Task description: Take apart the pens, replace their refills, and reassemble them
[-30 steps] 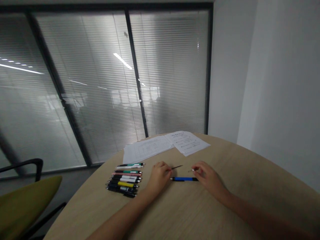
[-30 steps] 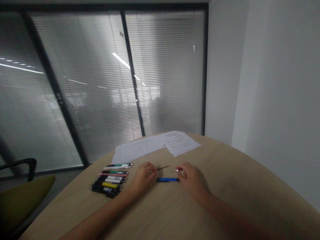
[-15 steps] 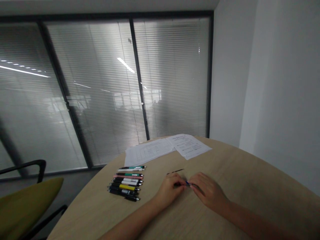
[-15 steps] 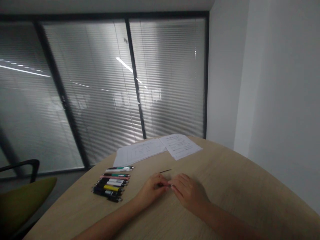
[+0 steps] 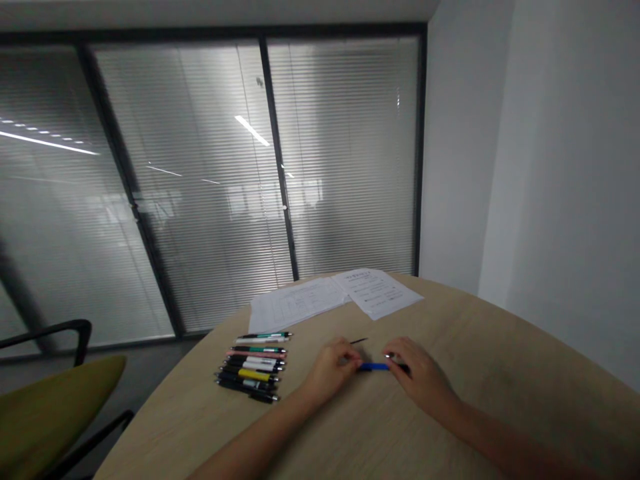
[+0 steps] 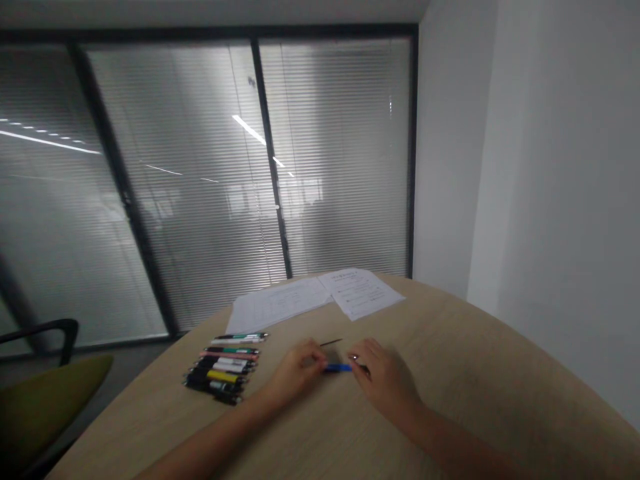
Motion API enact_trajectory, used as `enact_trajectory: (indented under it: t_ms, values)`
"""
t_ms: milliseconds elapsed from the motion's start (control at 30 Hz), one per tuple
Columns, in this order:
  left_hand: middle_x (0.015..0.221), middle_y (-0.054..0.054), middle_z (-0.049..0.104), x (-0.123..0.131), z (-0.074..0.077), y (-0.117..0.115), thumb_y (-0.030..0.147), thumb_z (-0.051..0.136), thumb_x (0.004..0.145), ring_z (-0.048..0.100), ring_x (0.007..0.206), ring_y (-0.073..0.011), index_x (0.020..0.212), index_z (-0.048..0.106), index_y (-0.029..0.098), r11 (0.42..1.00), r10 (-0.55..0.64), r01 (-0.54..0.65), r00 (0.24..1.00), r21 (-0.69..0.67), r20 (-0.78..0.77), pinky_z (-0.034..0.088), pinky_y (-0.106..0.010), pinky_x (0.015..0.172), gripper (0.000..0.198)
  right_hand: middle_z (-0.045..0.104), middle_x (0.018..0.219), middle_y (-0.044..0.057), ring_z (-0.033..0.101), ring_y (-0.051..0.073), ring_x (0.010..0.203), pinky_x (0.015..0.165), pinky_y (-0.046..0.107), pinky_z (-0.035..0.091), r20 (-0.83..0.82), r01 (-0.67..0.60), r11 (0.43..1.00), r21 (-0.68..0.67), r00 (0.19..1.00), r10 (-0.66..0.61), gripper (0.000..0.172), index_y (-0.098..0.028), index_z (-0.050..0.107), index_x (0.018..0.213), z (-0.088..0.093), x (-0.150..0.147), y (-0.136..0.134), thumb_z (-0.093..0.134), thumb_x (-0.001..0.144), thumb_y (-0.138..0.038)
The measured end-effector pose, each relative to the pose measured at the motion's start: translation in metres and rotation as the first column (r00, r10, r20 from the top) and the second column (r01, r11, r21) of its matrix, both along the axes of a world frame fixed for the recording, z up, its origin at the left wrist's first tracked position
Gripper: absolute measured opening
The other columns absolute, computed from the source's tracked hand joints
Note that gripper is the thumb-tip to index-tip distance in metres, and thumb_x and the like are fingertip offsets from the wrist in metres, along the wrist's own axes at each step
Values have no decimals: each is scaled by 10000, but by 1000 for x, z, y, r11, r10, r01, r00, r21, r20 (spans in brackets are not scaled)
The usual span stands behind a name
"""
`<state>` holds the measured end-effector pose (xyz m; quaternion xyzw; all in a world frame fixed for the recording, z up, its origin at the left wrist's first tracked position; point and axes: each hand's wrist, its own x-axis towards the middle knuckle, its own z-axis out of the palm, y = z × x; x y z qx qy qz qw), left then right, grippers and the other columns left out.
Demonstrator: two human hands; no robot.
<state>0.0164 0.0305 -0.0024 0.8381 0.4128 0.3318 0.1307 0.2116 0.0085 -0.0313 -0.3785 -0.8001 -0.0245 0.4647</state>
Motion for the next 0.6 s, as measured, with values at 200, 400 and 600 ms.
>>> enact_trajectory:
  t_ms: [200, 400, 600]
  values:
    - [738, -15, 603, -26, 8, 20, 153, 525, 739, 553, 715, -136, 701, 638, 157, 971, 235, -228, 965, 67, -118, 398, -218, 671, 120, 585, 775, 42, 550, 165, 696, 654, 289, 445, -187, 133, 971, -199, 968, -170, 133, -192, 538, 824, 0, 4, 10, 425, 796, -256]
    - [808, -35, 612, -44, 12, 28, 127, 526, 733, 545, 815, -166, 742, 655, 169, 932, 363, -338, 874, 133, -323, 356, -253, 746, 136, 616, 774, 38, 573, 163, 703, 658, 279, 442, -228, 144, 931, -336, 946, -229, 183, -201, 567, 811, -3, 7, 17, 426, 780, -314]
    - [825, -53, 612, -46, 10, 29, 159, 488, 752, 533, 858, -199, 762, 659, 175, 915, 401, -361, 776, 179, -486, 319, -311, 790, 172, 636, 794, 47, 589, 163, 711, 647, 272, 451, -268, 130, 904, -407, 929, -255, 169, -203, 573, 821, -13, 10, 30, 452, 749, -296]
